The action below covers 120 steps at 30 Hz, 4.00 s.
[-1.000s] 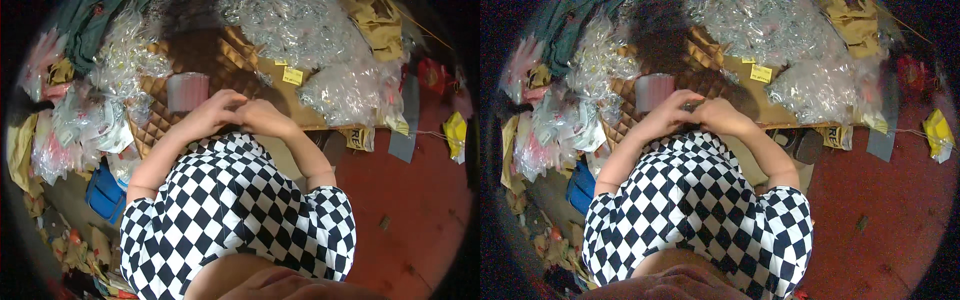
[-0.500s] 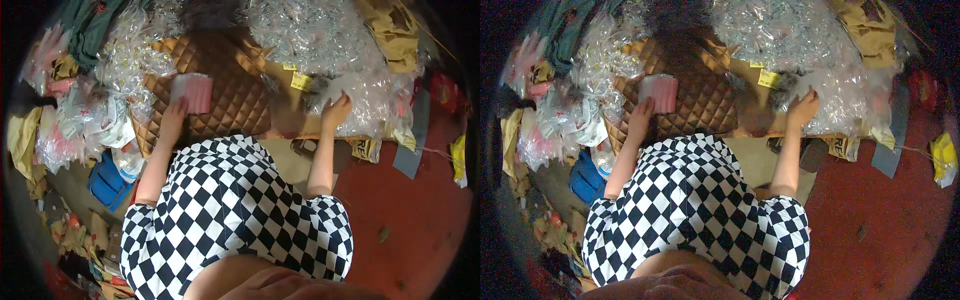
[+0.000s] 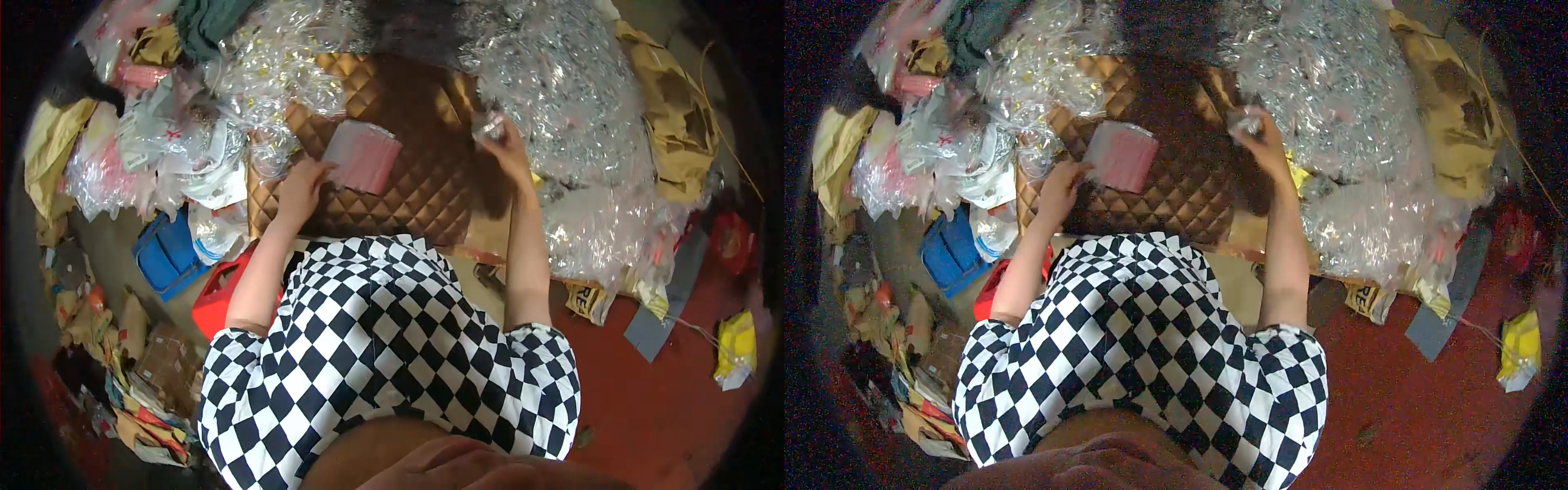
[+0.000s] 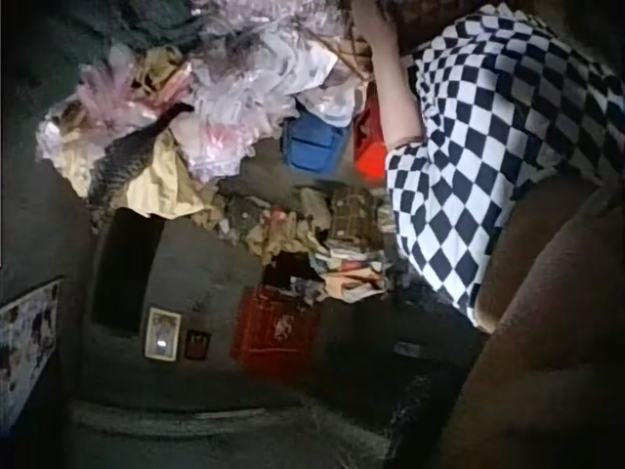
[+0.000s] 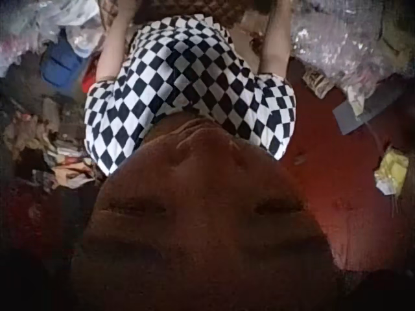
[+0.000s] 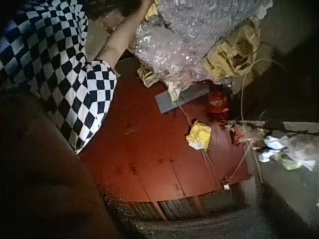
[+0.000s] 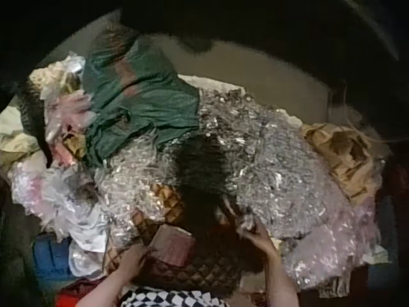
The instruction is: Manually packaging small metal components into plastic bags on a low workbench.
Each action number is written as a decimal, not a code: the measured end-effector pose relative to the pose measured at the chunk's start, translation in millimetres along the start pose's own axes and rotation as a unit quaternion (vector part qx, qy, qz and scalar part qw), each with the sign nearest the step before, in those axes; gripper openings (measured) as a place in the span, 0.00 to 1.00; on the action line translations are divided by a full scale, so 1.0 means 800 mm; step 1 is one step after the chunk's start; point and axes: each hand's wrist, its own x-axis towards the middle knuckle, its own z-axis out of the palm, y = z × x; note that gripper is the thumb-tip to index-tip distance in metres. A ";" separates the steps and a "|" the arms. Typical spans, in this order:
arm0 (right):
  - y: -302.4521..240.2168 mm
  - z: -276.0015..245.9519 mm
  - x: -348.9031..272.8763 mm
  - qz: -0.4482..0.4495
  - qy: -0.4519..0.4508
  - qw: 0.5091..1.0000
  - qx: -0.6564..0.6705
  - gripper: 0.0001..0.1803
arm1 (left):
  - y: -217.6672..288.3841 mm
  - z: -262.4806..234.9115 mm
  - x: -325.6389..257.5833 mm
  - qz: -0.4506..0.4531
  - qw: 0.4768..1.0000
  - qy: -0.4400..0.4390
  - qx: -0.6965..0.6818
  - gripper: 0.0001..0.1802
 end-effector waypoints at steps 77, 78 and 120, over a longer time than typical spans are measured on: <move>-0.192 0.102 -0.103 0.030 0.060 0.997 0.030 0.07 | 0.150 0.006 0.074 0.260 0.929 -0.248 -0.085 0.19; -0.180 0.104 -0.107 0.030 0.111 0.990 0.077 0.06 | 0.143 0.006 0.072 0.259 0.931 -0.247 -0.067 0.19; -0.012 -0.051 -0.056 0.040 0.201 0.800 -0.564 0.22 | -0.004 -0.009 0.023 0.009 0.964 -0.176 0.197 0.11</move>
